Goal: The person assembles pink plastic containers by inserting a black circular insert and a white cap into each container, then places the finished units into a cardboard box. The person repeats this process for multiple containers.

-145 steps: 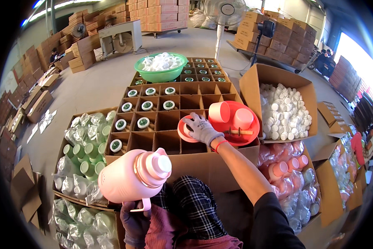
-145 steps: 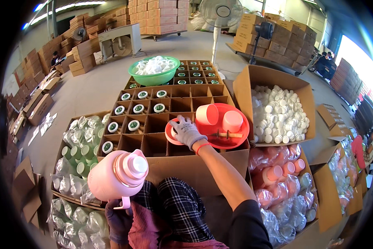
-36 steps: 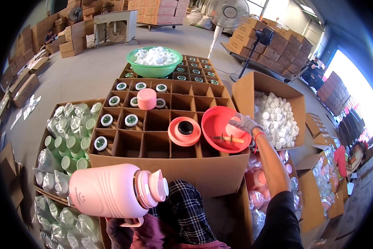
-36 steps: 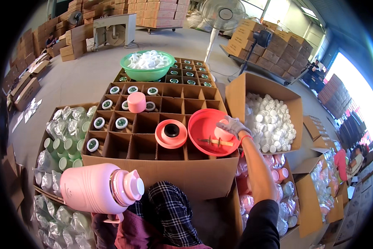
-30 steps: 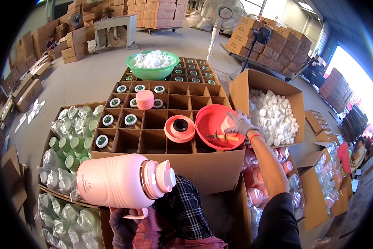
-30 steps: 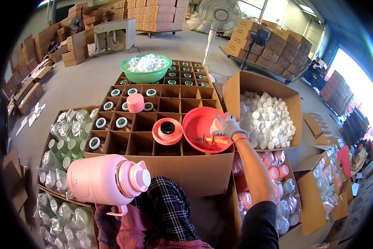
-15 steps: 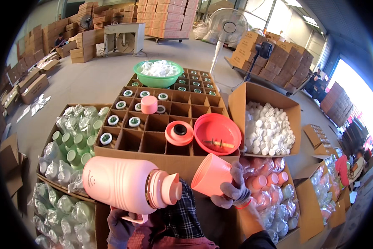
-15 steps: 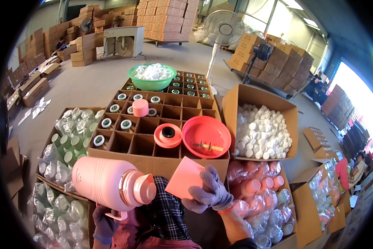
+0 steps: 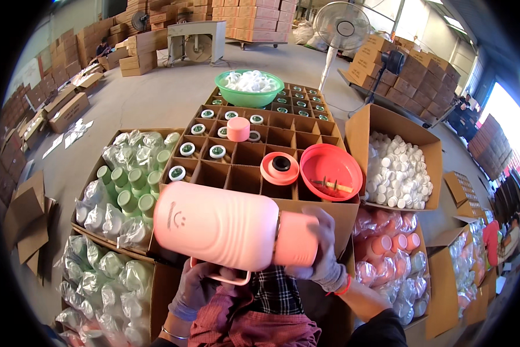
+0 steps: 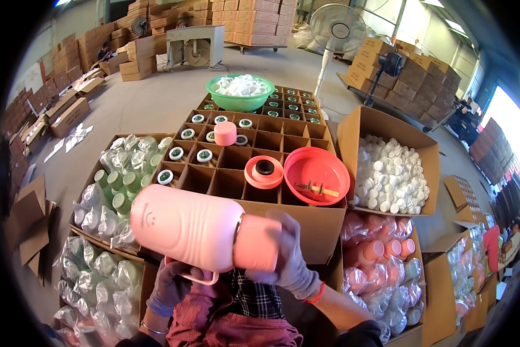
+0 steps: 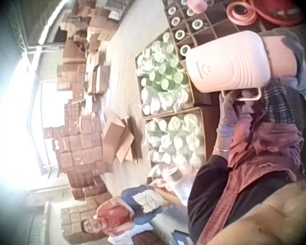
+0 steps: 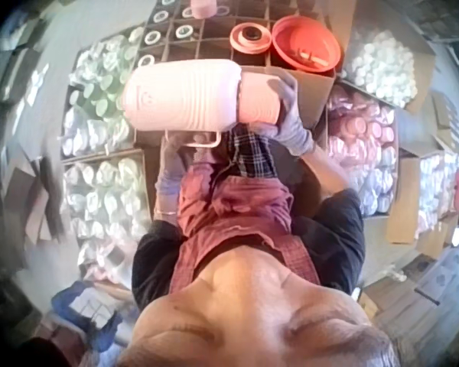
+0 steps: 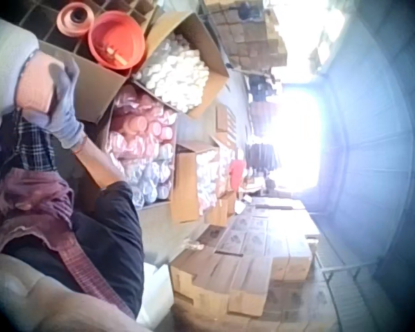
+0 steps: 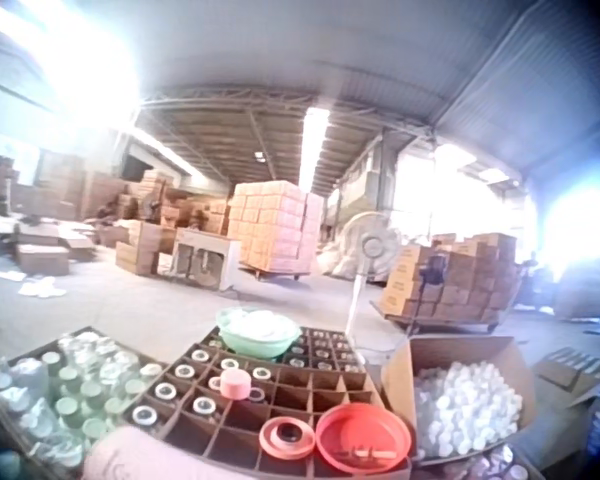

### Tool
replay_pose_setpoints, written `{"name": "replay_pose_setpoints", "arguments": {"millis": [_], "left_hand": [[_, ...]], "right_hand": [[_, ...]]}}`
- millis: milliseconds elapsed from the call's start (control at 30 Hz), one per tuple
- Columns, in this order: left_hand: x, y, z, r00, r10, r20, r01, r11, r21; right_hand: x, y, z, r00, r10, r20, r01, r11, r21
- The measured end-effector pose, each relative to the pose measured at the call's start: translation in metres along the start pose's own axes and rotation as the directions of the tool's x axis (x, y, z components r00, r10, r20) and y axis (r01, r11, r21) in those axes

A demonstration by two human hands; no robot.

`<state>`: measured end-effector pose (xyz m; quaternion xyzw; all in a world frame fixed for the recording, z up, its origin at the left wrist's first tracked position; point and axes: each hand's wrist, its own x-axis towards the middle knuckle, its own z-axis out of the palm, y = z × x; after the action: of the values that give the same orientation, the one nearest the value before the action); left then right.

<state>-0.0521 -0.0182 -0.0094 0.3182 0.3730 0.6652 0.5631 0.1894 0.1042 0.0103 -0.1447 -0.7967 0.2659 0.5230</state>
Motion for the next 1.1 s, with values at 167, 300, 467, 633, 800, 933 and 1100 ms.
{"name": "replay_pose_setpoints", "arguments": {"millis": [167, 300, 467, 633, 800, 933, 1100], "left_hand": [[-0.009, -0.04, -0.087, 0.94, 0.33, 0.083, -0.204, 0.35, 0.914], [-0.008, -0.039, -0.105, 0.76, 0.432, 0.486, -0.434, -0.22, 0.874], [-0.003, -0.02, -0.122, 0.783, 0.495, 0.377, -0.329, -0.184, 0.926], [-0.007, -0.005, -0.138, 0.765, 0.421, 0.487, -0.377, -0.32, 0.869], [-0.029, -0.005, -0.106, 0.905, 0.32, 0.28, -0.345, 0.168, 0.923], [-0.004, 0.012, -0.032, 0.958, 0.182, 0.222, -0.284, 0.486, 0.827], [-0.017, -0.008, -0.043, 0.755, 0.02, 0.656, -0.655, -0.034, 0.755]], "right_hand": [[0.014, 0.004, 0.001, 0.769, 0.59, 0.247, -0.632, 0.643, 0.432], [0.034, 0.007, 0.003, 0.747, 0.594, 0.299, -0.662, 0.622, 0.419], [0.001, 0.021, 0.022, 0.718, 0.567, 0.404, -0.69, 0.5, 0.523], [-0.035, -0.003, 0.04, 0.62, 0.732, 0.282, -0.665, 0.299, 0.685], [-0.059, 0.033, 0.04, 0.791, 0.571, 0.221, -0.6, 0.651, 0.466], [-0.006, 0.036, 0.025, 0.64, 0.751, 0.161, -0.561, 0.313, 0.766], [-0.013, 0.061, 0.052, 0.812, 0.574, 0.109, -0.477, 0.543, 0.691]]}}
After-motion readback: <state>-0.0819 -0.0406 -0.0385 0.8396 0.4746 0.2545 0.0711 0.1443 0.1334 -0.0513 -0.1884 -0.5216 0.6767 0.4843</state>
